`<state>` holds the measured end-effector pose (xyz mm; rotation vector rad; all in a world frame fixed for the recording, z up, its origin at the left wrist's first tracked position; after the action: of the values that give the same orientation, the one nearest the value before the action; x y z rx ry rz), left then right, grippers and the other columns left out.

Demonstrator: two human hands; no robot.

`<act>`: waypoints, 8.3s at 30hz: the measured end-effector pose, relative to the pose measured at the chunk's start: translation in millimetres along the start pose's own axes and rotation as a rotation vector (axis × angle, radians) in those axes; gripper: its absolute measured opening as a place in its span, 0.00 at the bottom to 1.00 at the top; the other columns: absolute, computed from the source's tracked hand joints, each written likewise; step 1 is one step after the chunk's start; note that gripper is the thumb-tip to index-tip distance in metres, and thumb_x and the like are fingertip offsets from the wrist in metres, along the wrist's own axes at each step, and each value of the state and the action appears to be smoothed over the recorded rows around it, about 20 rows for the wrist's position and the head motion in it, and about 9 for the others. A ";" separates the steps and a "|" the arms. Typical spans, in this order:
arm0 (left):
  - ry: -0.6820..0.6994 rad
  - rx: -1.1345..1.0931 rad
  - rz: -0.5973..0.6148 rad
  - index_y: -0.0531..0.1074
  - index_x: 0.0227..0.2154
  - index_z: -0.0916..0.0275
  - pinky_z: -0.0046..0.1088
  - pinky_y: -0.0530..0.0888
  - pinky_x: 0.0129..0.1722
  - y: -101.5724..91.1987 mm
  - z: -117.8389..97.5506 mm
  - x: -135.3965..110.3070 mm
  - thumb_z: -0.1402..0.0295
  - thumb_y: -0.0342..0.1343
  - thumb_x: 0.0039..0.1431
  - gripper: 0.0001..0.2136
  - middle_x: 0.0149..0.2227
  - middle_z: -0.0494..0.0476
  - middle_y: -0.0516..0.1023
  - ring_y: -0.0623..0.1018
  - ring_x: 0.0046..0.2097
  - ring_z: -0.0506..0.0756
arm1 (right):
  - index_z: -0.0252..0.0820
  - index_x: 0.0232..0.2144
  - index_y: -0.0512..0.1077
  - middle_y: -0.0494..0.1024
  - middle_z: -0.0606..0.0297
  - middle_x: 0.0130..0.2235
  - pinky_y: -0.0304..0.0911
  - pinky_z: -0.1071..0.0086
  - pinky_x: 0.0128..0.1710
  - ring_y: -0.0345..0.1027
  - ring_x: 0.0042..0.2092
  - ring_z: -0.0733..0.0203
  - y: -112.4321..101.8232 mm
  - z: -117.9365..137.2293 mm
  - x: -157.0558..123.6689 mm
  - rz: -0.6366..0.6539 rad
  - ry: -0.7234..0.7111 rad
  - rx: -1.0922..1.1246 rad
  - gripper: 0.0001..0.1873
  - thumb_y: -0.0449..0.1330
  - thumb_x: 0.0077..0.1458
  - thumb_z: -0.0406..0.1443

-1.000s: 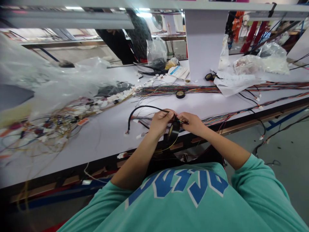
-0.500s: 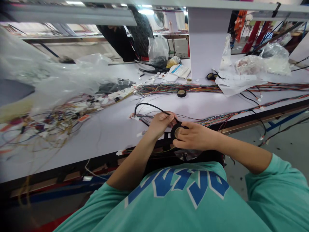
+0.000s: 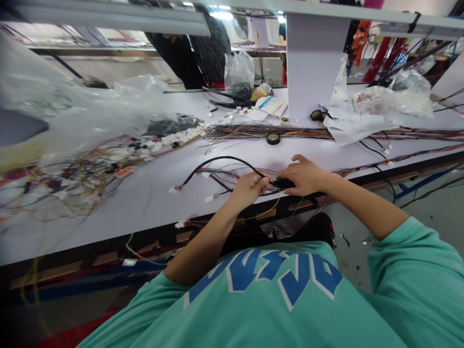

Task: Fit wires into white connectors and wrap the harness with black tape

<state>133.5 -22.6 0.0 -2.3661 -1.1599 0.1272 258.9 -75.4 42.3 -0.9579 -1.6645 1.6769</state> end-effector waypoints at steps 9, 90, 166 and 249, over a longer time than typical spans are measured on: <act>-0.106 -0.430 -0.115 0.68 0.34 0.63 0.21 0.65 0.18 6.5 11.1 -1.8 0.61 0.53 0.53 0.11 0.23 0.49 0.73 0.68 0.18 0.46 | 0.39 0.49 0.70 0.78 0.57 0.46 0.54 0.65 0.43 0.71 0.44 0.57 -2.4 -4.6 10.4 0.003 0.219 0.221 0.21 0.46 0.57 0.36; -0.295 -0.201 -0.393 0.68 0.18 0.64 0.25 0.64 0.23 9.5 27.3 35.4 0.71 0.46 0.50 0.10 0.14 0.49 0.67 0.68 0.18 0.49 | 0.39 0.35 0.76 0.78 0.52 0.33 0.46 0.58 0.41 0.66 0.35 0.56 -9.8 27.7 37.7 -0.019 0.165 -0.321 0.20 0.44 0.57 0.31; -0.430 -0.786 -0.293 0.71 0.26 0.68 0.22 0.69 0.19 13.3 33.0 26.2 0.76 0.54 0.43 0.05 0.17 0.48 0.71 0.70 0.16 0.46 | 0.42 0.50 0.67 0.75 0.53 0.46 0.47 0.61 0.45 0.65 0.47 0.51 68.5 -138.4 27.5 -0.253 0.952 -0.121 0.19 0.46 0.59 0.37; -0.262 0.949 0.020 0.68 0.49 0.60 0.30 0.65 0.51 -160.2 81.3 52.6 0.67 0.49 0.54 0.18 0.52 0.57 0.72 0.70 0.54 0.57 | 0.40 0.52 0.67 0.74 0.51 0.46 0.51 0.58 0.45 0.67 0.47 0.49 60.7 -142.0 21.3 -0.224 0.973 -0.165 0.21 0.45 0.60 0.38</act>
<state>28.2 131.7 11.7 -1.5320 -0.8879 0.8170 367.7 20.8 -14.6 -1.3144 -1.1621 0.7046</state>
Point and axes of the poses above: each hand's wrist, its own x-axis towards the middle knuckle, its own y-axis out of the palm, z = x × y, the point moved 5 cm from there along x, towards the middle knuckle
